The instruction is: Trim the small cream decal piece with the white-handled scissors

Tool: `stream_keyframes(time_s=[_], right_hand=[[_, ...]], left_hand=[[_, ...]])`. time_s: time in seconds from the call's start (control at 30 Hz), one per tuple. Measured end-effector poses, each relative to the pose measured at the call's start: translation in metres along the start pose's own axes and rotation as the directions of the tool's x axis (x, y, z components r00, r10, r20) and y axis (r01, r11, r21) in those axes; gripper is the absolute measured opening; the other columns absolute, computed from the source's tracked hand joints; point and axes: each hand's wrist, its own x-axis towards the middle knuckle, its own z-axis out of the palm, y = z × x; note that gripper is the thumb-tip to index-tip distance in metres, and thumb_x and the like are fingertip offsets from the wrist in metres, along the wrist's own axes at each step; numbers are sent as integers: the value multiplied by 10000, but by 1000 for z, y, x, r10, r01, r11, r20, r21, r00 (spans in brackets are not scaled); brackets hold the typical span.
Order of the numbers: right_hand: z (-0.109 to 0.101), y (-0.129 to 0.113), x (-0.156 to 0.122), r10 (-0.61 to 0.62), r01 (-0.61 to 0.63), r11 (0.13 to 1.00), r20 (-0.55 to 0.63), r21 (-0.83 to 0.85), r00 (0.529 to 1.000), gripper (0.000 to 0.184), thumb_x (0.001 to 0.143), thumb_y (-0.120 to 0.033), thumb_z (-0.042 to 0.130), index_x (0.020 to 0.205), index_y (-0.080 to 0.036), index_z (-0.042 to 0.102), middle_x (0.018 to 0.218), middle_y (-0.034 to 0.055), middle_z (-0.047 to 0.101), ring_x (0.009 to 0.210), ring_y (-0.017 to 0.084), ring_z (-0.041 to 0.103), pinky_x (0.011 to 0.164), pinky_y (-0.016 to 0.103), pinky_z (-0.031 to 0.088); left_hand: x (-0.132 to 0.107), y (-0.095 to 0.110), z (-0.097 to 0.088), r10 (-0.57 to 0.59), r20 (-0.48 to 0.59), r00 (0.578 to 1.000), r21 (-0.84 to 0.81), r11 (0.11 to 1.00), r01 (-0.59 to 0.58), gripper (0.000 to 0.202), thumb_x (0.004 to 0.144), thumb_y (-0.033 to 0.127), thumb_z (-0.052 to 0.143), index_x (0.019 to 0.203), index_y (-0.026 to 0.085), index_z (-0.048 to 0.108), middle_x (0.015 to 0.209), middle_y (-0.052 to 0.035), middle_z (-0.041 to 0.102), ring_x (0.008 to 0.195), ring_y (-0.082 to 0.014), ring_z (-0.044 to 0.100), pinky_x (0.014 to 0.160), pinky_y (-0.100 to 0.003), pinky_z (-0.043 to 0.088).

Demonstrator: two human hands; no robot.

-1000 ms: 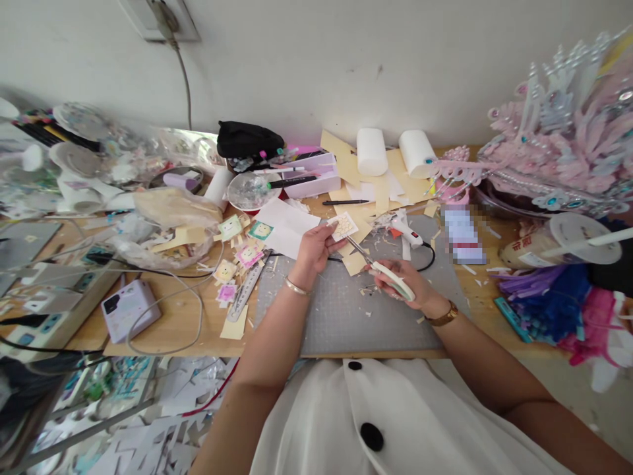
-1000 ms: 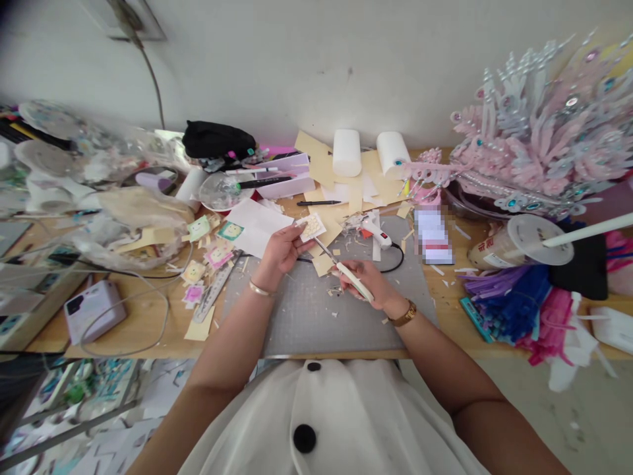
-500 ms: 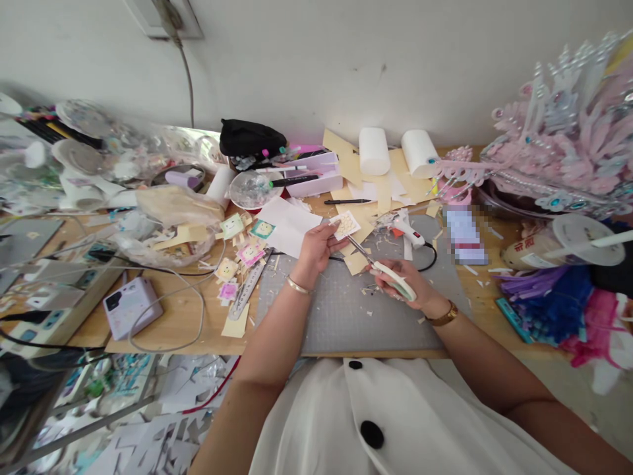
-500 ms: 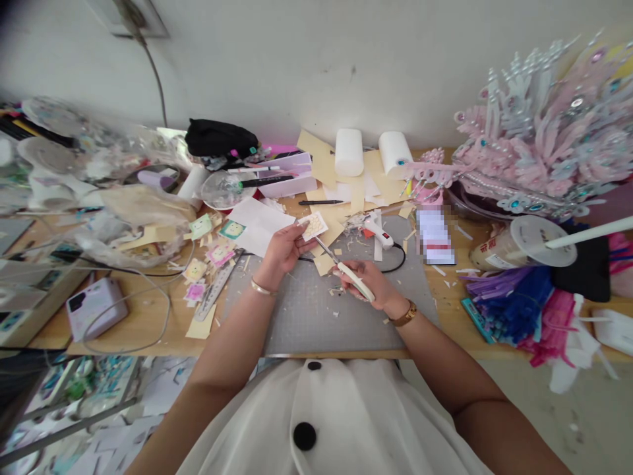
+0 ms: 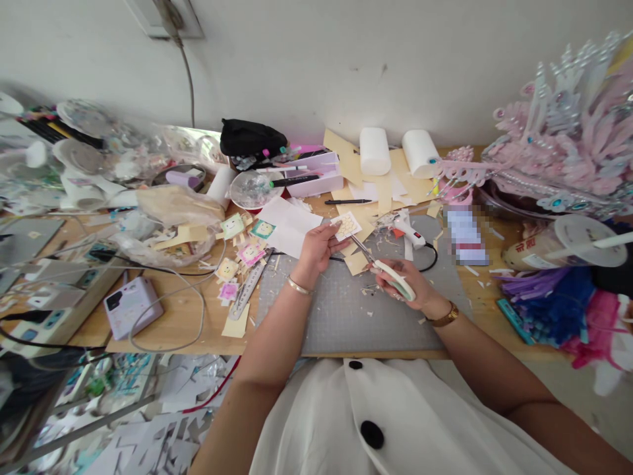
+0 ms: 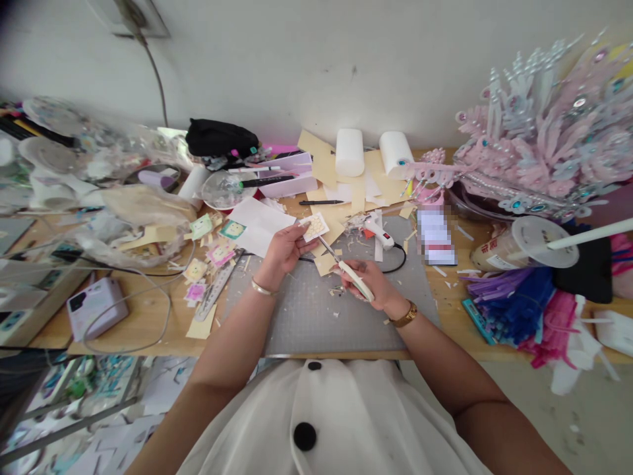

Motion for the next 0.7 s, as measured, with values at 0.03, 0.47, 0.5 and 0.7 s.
stream_keyframes(time_s=[0.03,0.47,0.5,0.7], right_hand=[[0,0,0,2,-2,1000,-2,3,1000,361,602,-406,810,833,-147,707,554,-13,574,351,41,377,316,182,209],[3,-2,0,41,-41,999,14,-32,999,429,587,-418,808,903,-135,741,539,-18,581,348,41,374,308,183,213],[2,-2,0,44,-43,999,16,-33,999,422,596,-412,805,908,-135,742,540,-18,581,349,41,378,309,183,216],[0,2,1,50,-50,999,9,-21,999,439,621,-410,794,953,-126,743,558,-11,592,361,43,398,320,183,231]], left_hand=[[0,0,0,0,5,1000,1,1000,0,51,815,137,652,852,108,672,809,-76,735,710,-154,706,833,-361,592],[0,0,1,-7,-14,1000,7,1000,7,46,793,133,674,832,112,663,804,-70,734,734,-158,708,852,-370,588],[0,0,1,-8,-15,1000,8,1000,8,42,795,131,669,832,112,664,801,-69,734,745,-160,709,856,-368,587],[0,0,1,-5,-16,1000,1,1000,5,28,804,113,648,823,106,668,786,-64,730,727,-151,704,858,-371,587]])
